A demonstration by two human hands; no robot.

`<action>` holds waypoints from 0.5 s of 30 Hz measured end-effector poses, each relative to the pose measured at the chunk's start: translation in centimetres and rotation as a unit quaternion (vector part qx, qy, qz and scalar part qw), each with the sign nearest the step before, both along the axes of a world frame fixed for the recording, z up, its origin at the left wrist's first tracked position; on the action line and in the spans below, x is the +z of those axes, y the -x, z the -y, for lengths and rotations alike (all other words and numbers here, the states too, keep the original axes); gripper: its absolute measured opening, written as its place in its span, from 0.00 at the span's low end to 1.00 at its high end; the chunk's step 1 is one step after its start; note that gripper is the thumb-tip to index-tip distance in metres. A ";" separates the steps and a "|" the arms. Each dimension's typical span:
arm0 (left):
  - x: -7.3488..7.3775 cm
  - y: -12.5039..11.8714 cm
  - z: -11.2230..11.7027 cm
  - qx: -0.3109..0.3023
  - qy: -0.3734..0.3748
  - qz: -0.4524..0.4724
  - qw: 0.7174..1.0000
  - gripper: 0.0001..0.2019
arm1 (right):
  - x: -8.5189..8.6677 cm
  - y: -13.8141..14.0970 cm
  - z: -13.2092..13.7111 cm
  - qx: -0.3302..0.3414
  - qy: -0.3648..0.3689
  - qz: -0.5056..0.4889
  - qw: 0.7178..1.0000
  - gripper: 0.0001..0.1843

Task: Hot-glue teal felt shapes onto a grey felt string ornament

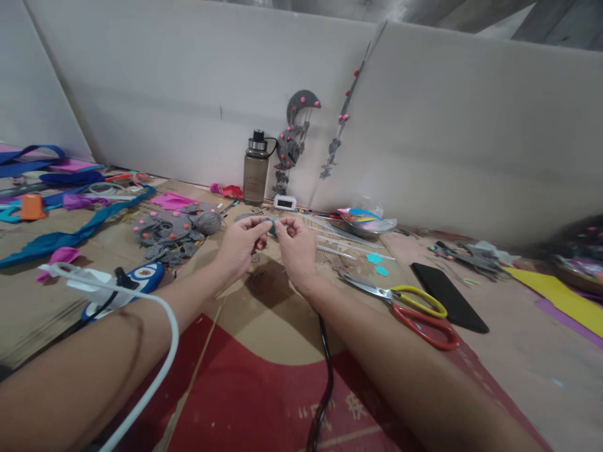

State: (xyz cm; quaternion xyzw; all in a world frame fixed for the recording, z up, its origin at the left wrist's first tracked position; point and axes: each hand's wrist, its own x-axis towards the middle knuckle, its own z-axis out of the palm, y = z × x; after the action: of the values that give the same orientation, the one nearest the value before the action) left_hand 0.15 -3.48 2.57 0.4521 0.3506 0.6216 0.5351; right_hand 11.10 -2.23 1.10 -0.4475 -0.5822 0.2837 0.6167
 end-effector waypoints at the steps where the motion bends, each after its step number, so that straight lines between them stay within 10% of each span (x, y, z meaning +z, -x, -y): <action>1: -0.1 0.0 -0.1 0.005 0.001 0.002 1.000 0.10 | -0.1 0.1 0.0 0.000 0.000 0.001 1.000 0.12; 15: 0.0 0.1 -0.4 0.052 0.006 -0.005 0.999 0.06 | -0.1 -0.3 0.5 -0.007 -0.052 0.083 0.995 0.09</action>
State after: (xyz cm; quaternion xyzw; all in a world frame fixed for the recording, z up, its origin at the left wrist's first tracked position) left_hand 0.01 -3.09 2.59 0.4328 0.3800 0.6442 0.5033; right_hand 11.39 -2.75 1.04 -0.4411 -0.6420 0.2109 0.5905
